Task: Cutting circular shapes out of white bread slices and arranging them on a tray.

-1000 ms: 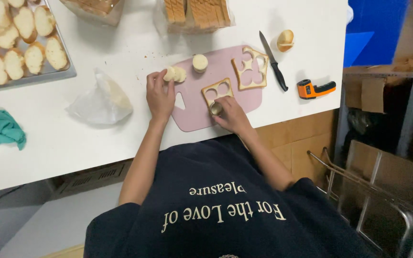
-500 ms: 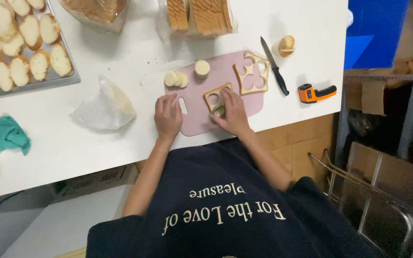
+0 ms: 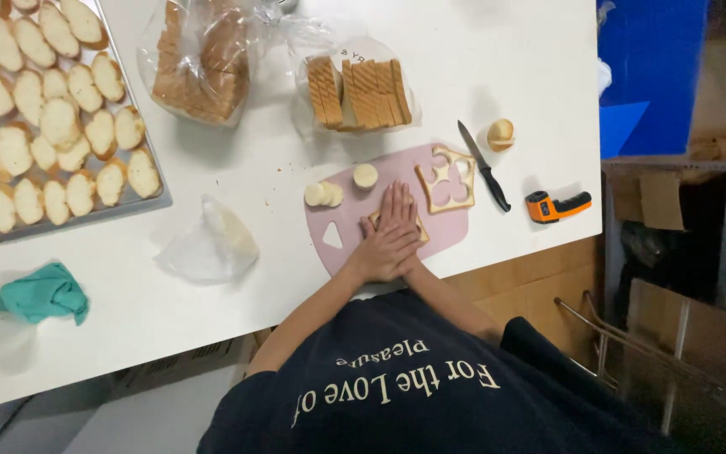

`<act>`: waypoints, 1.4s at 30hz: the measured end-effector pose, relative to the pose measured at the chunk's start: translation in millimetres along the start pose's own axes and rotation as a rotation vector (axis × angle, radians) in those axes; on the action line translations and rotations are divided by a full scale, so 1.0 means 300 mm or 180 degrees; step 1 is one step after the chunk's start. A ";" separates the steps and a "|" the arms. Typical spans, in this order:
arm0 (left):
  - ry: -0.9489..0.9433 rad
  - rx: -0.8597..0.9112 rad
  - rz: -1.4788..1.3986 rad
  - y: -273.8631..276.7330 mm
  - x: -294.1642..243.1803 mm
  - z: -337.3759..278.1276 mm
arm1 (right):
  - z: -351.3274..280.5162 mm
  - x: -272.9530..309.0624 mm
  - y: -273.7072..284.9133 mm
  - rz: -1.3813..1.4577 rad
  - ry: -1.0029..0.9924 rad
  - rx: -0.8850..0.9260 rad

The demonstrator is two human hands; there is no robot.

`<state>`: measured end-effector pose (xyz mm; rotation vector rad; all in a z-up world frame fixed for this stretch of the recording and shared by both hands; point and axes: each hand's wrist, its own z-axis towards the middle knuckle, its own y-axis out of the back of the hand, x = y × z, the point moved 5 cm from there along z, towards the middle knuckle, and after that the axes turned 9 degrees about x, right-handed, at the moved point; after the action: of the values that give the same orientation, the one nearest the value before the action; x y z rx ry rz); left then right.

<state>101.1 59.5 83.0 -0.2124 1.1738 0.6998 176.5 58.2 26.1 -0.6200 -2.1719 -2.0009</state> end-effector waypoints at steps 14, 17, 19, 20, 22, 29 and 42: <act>0.0682 0.1121 0.1880 -0.021 0.185 -0.415 | -0.038 0.010 -0.009 0.0063 0.0049 0.0426; 0.0681 0.0840 0.1945 0.027 0.120 -0.377 | -0.045 -0.006 -0.029 0.0031 -0.0197 0.0356; 0.0768 0.0765 0.1734 0.029 0.124 -0.383 | -0.050 -0.003 -0.041 0.0030 -0.0364 0.0295; 0.0801 0.0834 0.1827 0.017 0.132 -0.401 | -0.057 -0.001 -0.035 0.0082 -0.0582 0.0178; 0.0785 0.0899 0.1931 0.005 0.151 -0.393 | -0.053 -0.021 -0.036 0.0117 -0.0805 0.0016; 0.0698 0.1020 0.2013 0.026 0.133 -0.381 | -0.145 -0.069 -0.001 0.0941 -0.0808 -0.1152; 0.2241 -0.0165 0.2128 0.409 0.109 -0.270 | -0.252 -0.108 0.120 0.2246 -0.0819 0.0350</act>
<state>-28.5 126.7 46.0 -0.1045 1.9365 1.3030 205.8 -21.2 56.5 -1.4421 -1.7829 -1.4738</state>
